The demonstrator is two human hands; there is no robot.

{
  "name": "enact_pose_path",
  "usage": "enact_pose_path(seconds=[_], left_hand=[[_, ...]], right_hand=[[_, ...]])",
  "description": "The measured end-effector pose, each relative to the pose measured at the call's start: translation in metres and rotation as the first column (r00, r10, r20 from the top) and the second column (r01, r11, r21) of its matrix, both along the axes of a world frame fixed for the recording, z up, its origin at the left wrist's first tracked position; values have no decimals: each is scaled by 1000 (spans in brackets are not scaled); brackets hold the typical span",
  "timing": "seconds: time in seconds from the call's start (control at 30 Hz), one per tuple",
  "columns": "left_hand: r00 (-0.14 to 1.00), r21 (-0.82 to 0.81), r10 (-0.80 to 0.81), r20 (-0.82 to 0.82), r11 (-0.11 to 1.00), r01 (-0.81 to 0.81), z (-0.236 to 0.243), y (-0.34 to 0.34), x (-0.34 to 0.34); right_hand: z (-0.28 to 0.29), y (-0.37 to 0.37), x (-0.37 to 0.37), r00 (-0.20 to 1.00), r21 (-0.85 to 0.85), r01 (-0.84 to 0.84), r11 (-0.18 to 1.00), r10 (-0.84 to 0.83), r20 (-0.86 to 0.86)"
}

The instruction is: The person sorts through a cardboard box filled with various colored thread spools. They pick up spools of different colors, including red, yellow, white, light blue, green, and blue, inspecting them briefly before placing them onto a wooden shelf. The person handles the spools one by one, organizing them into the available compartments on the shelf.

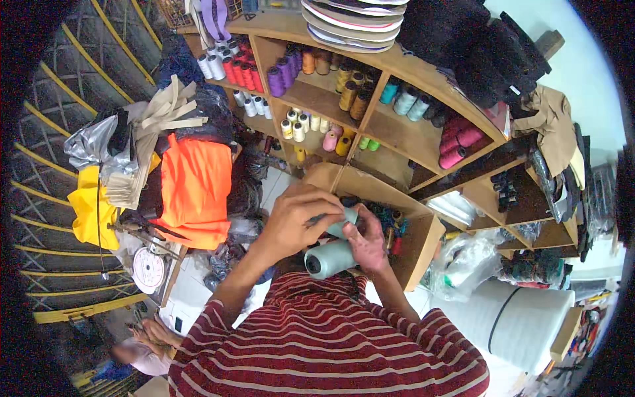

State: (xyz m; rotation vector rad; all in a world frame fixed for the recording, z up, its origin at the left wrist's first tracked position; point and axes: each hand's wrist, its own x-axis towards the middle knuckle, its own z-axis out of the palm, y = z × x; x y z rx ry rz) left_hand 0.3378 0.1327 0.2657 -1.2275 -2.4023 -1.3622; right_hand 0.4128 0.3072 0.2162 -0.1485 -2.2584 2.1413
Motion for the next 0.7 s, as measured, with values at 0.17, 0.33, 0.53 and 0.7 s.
enact_pose_path(seconds=[0.17, 0.33, 0.53, 0.7], left_hand=[[968, 59, 176, 180, 980, -189, -5, -1, -6], [898, 142, 322, 299, 916, -375, -11, -22, -42], [793, 375, 348, 501, 738, -561, -20, -45, -59], [708, 369, 396, 584, 647, -667, -41, -60, -62]], right_hand=[[4, -5, 2, 993, 298, 67, 952, -36, -109], [-15, 1, 3, 993, 277, 34, 960, -1, -118], [1, 2, 2, 999, 124, -29, 992, 33, -26], [4, 3, 3, 995, 263, 23, 964, 3, -99]])
